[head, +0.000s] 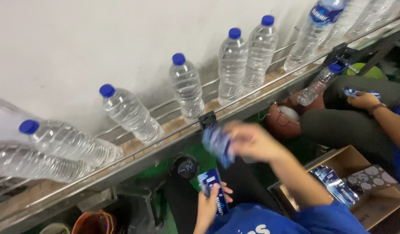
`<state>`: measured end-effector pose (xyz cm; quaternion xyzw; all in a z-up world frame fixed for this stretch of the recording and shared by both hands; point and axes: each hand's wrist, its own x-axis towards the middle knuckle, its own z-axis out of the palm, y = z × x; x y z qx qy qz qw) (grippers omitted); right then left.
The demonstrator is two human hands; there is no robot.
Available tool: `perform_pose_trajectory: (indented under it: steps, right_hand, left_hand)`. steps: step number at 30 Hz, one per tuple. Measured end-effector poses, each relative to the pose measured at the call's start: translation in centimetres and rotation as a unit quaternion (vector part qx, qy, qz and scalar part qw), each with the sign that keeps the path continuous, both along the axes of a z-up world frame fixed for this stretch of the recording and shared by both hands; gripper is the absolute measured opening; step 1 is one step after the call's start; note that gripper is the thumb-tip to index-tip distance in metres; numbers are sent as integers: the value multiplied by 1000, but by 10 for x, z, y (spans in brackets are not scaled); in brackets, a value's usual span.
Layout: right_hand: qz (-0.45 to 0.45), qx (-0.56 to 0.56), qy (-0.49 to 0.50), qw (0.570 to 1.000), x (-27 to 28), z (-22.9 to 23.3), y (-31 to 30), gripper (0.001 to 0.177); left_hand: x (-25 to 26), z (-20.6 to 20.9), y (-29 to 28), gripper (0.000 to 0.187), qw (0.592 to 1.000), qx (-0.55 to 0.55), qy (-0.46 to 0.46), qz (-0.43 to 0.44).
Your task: Manually applying plastic labels to the necks of water bottles on a moving conveyor belt.
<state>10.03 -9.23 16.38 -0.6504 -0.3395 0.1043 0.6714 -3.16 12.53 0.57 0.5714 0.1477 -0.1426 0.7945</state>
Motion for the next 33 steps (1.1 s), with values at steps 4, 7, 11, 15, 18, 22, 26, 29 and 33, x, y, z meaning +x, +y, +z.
perform_pose_trajectory:
  steps: [4, 7, 11, 15, 18, 22, 26, 29, 33]
  right_hand:
    - [-401, -194, -261, 856, 54, 82, -31, 21]
    - [-374, -299, -326, 816, 116, 122, -44, 37]
    - [-444, -338, -387, 735, 194, 95, -32, 33]
    - [-446, -244, -367, 779, 188, 81, -19, 49]
    - [-465, -235, -375, 766, 199, 93, -27, 51]
    - [-481, -354, -409, 690, 197, 85, -21, 33]
    - [-498, -353, -366, 703, 144, 99, 10, 62]
    - [-534, -236, -258, 770, 68, 96, 53, 75]
    - [-385, -193, -152, 890, -19, 34, 112, 52]
  left_hand:
    - [-5, 11, 11, 41, 998, 27, 16, -60]
    - [-10, 23, 32, 44, 996, 58, 32, -66]
    - [-16, 4, 58, 43, 998, 25, 51, -37]
    - [-28, -29, 80, 31, 994, -32, 99, 22]
    - [-15, -44, 96, 26, 985, -73, 145, 59]
    - [-24, -26, 121, 24, 983, -38, 177, 7]
    - [-21, -46, 133, 25, 990, -85, 109, -24]
    - [-20, -5, 134, 29, 997, -32, 63, -26]
    - [-19, 19, 147, 31, 978, -63, 176, 96]
